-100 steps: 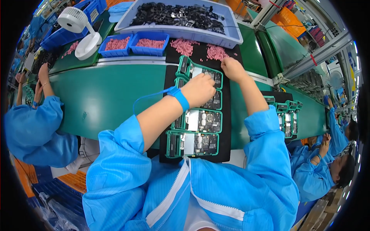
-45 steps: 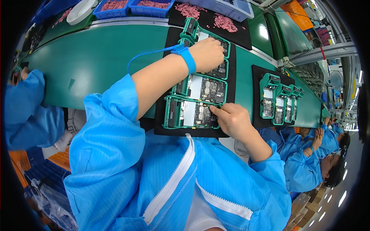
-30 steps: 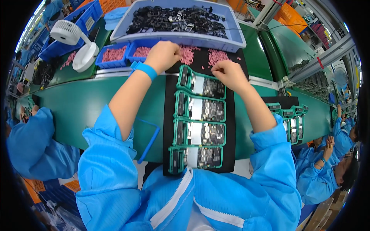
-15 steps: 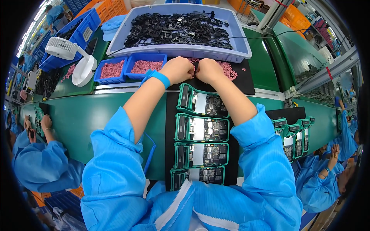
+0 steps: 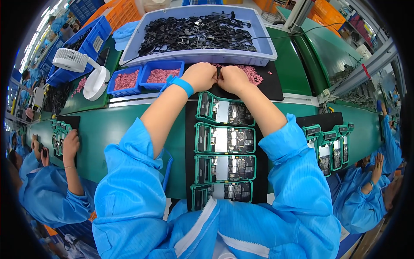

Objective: The person assembles electronic circuit boards into plastic frames by hand, securing them with small fasteners.

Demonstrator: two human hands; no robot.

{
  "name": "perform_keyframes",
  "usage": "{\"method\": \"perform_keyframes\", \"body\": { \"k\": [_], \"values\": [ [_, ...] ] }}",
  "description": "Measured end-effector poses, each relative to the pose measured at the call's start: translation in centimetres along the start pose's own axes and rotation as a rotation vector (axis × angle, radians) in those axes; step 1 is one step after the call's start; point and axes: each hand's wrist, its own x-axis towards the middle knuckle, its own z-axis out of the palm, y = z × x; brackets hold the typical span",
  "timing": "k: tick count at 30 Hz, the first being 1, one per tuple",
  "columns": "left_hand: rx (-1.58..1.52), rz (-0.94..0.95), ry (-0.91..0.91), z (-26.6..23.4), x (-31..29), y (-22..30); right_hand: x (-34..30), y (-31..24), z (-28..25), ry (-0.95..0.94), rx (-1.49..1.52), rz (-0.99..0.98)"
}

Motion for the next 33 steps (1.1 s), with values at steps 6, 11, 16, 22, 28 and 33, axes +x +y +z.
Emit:
{"method": "perform_keyframes", "body": {
  "k": [6,11,16,22,28,33],
  "values": [
    [-0.386,0.265,0.064,-1.1,-2.2,5.1,-4.3,3.0,-1.6,0.348,0.356,0.072],
    [-0.253,0.367,-0.045,0.4,-3.4,8.7,-11.7,4.3,-1.5,0.366,0.424,0.142],
    [-0.125,0.364,-0.023,1.5,-3.7,10.2,-18.0,3.5,-1.4,0.326,0.237,0.200],
    [0.138,0.406,0.013,1.8,-3.6,11.5,-19.5,2.3,-0.6,0.328,0.003,0.167],
    [0.182,0.406,-0.016,1.3,-4.5,11.3,-20.0,2.7,-0.3,0.357,0.045,0.131],
    [0.060,0.412,-0.007,0.6,-6.1,10.4,-19.7,2.9,-0.4,0.340,0.062,0.123]
  ]
}}
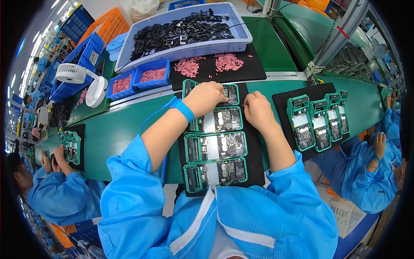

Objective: The person assembles electronic circuit boards into plastic frames by hand, securing them with small fasteners.

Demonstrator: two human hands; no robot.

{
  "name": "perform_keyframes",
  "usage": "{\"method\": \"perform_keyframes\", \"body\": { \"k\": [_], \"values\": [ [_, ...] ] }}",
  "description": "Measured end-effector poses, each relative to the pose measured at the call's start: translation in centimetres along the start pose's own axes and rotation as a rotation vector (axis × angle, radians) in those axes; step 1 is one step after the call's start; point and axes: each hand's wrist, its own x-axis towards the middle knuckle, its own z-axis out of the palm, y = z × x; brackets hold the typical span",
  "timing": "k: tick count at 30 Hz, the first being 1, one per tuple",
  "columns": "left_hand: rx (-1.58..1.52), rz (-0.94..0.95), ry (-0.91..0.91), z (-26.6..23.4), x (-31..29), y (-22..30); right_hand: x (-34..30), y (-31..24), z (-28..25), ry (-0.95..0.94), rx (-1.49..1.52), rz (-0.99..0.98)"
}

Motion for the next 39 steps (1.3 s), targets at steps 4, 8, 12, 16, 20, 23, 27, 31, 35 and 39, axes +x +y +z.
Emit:
{"method": "perform_keyframes", "body": {
  "k": [4,8,12,16,20,23,27,31,35,39],
  "values": [
    [0.068,-0.010,-0.027,-0.2,-0.3,0.4,0.2,0.0,-0.5,-0.079,-0.049,0.030],
    [0.016,-0.040,-0.024,0.4,-0.6,0.0,0.1,0.6,-0.7,-0.111,-0.064,-0.005],
    [0.091,0.009,0.029,0.5,-1.2,0.4,0.0,1.0,-1.1,-0.114,0.006,-0.045],
    [0.260,0.012,-0.010,0.6,-1.1,1.4,-0.2,-0.5,-2.4,-0.146,0.184,-0.133],
    [0.087,0.043,0.227,-0.5,-2.5,0.4,-0.4,-2.4,-3.2,-0.230,0.223,-0.362],
    [-0.177,-0.144,0.542,-2.1,-3.8,0.3,-0.7,-2.3,-2.8,-0.225,0.220,-0.467],
    [-0.367,-0.385,0.801,-2.2,-7.7,-1.4,-0.7,-2.7,-2.6,-0.272,0.155,-0.456],
    [-0.471,-0.646,0.819,0.9,-13.2,-4.5,-0.4,-3.2,-2.4,-0.283,0.081,-0.510],
    [-0.485,-0.837,0.776,4.6,-17.2,-5.8,-0.3,-4.0,-2.6,-0.285,-0.013,-0.555],
    [-0.506,-0.757,0.811,5.2,-16.9,-5.2,-0.3,-4.2,-2.8,-0.300,-0.073,-0.569]
  ]
}}
